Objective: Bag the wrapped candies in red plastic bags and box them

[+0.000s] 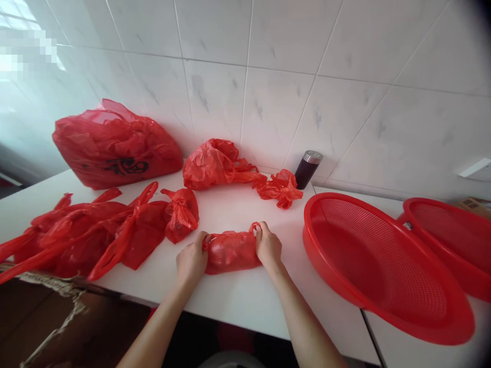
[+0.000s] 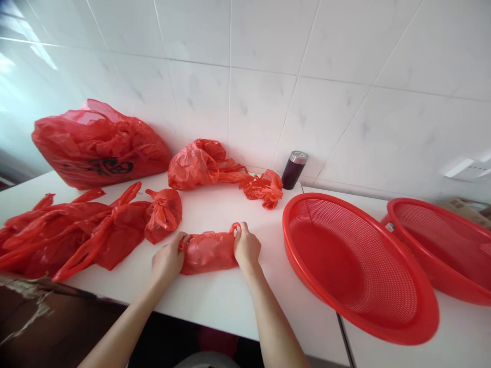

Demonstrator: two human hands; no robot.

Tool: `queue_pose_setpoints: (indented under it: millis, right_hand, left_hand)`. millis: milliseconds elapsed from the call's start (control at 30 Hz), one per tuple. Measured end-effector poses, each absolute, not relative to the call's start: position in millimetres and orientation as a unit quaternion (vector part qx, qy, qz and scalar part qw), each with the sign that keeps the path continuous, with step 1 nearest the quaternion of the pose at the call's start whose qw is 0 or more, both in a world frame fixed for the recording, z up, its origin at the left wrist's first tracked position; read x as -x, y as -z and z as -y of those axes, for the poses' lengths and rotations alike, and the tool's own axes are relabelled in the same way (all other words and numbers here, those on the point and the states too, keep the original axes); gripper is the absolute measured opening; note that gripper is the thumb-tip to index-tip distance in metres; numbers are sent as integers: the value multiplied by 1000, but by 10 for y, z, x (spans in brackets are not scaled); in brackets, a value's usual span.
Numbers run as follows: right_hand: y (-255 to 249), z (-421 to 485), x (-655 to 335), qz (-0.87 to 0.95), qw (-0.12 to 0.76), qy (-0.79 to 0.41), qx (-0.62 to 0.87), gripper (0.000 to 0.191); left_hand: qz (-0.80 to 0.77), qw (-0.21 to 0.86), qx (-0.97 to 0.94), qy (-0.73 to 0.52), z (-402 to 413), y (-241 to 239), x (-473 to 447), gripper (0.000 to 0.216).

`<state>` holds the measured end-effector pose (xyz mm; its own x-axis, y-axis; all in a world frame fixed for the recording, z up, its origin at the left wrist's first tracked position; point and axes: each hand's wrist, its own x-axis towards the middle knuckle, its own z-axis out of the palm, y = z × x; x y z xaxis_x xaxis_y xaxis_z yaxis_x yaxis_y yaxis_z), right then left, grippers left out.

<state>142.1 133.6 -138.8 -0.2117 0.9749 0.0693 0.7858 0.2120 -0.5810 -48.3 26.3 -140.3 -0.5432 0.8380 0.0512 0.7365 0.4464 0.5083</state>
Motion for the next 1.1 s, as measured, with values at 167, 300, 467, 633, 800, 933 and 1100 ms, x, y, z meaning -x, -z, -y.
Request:
queue_pose_setpoints:
  millis: [167,300,467,633,800,933,1100]
  right_hand:
    - [1424,-1380,-1351,731,225,-243,596,26]
    - [1391,-1481,-1407,721,245,-303,573,26]
    - [1286,-1434,-1557,739,234,-423,469,28]
    - [1226,-1351,-1620,724,244,-518,385,23]
    - [1290,-1469,-1695,714,297,-513,374,14]
    - [1389,-1503,-1714,722,288,-483,403,16]
    - [1445,-1378,-1587,749,273,-401,452,18]
  left_hand:
    - [-850,93,-468,-224,-347,1381,463,24]
    - [-832,97,-478,-265,-422,1386,532,21]
    - [-771,128,-511,-358,-382,1330,506,31]
    - [-696,187,-568,-396,-329,1349,452,25]
    - [-718,153,-531,-423,-336,1498,629,27]
    - [-730,151,-534,-399,-324,1545,690,20]
    - [-732,160,-561,-352,-341,1481,514,33]
